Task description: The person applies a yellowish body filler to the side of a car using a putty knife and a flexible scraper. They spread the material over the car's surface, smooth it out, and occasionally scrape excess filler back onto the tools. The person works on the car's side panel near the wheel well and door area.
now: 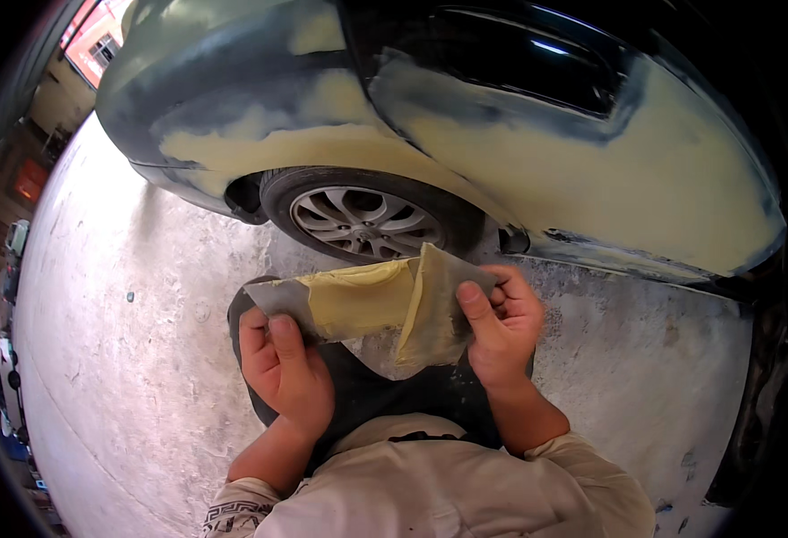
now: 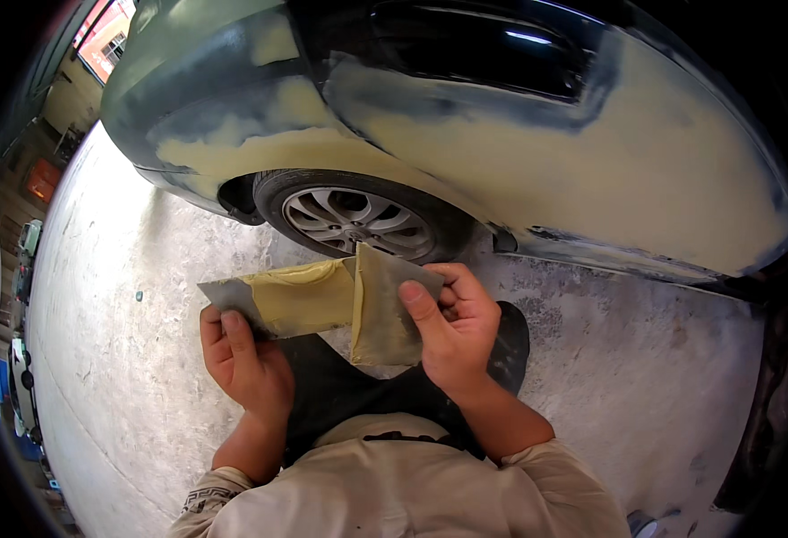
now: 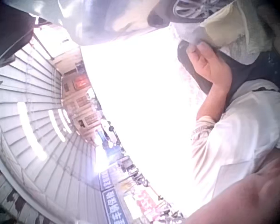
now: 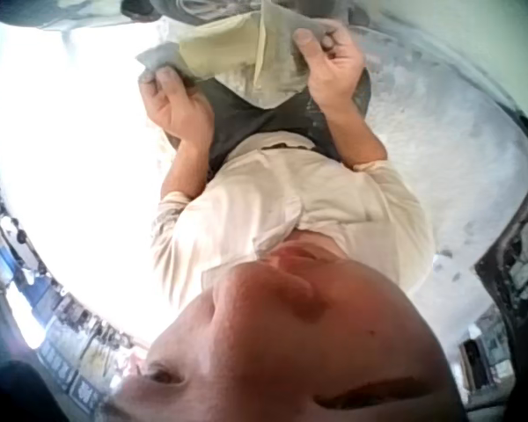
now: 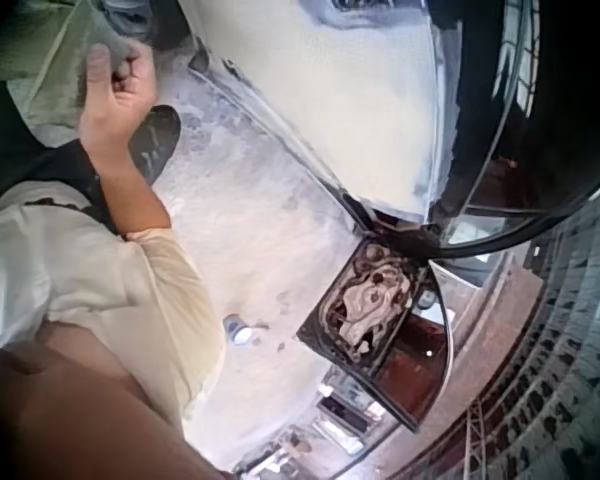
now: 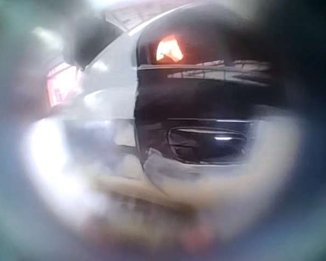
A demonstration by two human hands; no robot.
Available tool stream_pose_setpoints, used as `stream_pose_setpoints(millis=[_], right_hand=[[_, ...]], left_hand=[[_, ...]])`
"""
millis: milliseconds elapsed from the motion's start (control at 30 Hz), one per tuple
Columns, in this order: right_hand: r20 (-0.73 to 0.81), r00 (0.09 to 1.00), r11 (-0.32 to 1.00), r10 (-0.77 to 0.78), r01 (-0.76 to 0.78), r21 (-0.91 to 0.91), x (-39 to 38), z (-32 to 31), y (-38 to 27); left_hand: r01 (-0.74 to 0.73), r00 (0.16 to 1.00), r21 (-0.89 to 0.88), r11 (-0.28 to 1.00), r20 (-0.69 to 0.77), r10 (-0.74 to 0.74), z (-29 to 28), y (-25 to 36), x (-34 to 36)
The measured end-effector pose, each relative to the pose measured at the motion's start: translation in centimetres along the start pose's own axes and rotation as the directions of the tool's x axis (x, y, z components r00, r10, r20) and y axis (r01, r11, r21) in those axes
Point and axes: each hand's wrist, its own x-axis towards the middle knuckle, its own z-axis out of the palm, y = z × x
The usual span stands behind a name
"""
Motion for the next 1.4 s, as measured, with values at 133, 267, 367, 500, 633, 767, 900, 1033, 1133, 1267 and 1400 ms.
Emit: stream_pose_setpoints(millis=[133, 267, 367, 500, 633, 767, 900, 1033, 1133, 1267, 1400], right_hand=[[-0.042, 0.999, 0.995, -0.029, 0.024, -0.100, 1.5, 3.5, 2.8], [-0.091, 0.995, 0.989, -0.029, 0.015, -0.144, 2.9, 6.7, 5.2], [-0.137, 0.985, 0.982, -0.103, 0.080, -0.170, 3.8, 9.4, 7.1], [-0.190, 0.961, 0.970, -0.199, 0.166, -0.178, 5.0, 12.4, 9.5], [-0.279, 0.904, 0.941, -0.323, 0.276, -0.196, 5.6, 14.0, 11.3], [-0.457, 0.791, 0.907, -0.408, 0.410, -0.101, 6.7, 12.4, 11.4], [-0.497, 0.748, 0.870, -0.440, 0.492, -0.031, 6.6, 10.6, 7.5], [-0.321, 0.748, 0.809, -0.581, 0.573, -0.131, 4.4, 10.1, 6.3], [0.121, 0.781, 0.762, -0.612, 0.624, -0.172, 2.9, 9.8, 5.9], [0.402, 0.759, 0.698, -0.512, 0.640, -0.321, 2.0, 9.5, 5.4], [0.457, 0.754, 0.506, -0.472, 0.656, -0.560, 1.6, 7.4, 5.3]], left_hand=[[0.004, 1.000, 0.074, 0.997, 0.014, -0.005, -2.7, -1.7, 3.0], [0.026, 0.996, 0.114, 0.993, 0.082, -0.036, -5.1, -3.0, 6.2], [0.036, 0.975, 0.292, 0.956, 0.198, -0.097, -7.9, -3.8, 8.1], [-0.115, 0.885, 0.480, 0.870, 0.448, -0.130, -10.2, -5.1, 11.5], [-0.332, 0.756, 0.415, 0.847, 0.654, -0.024, -12.0, -7.5, 13.9], [-0.393, 0.598, 0.382, 0.837, 0.797, -0.083, -13.4, -9.9, 14.9], [0.247, 0.735, 0.350, 0.904, 0.540, -0.410, -13.8, -11.7, 14.0], [0.582, 0.726, -0.041, 0.812, 0.476, -0.496, -11.5, -12.1, 13.1], [0.621, 0.719, -0.172, 0.765, 0.514, -0.468, -8.8, -11.1, 12.1], [0.488, 0.772, -0.130, 0.863, 0.527, -0.357, -6.5, -9.6, 11.8], [0.350, 0.797, -0.076, 0.934, 0.548, -0.254, -5.5, -9.6, 11.6]])
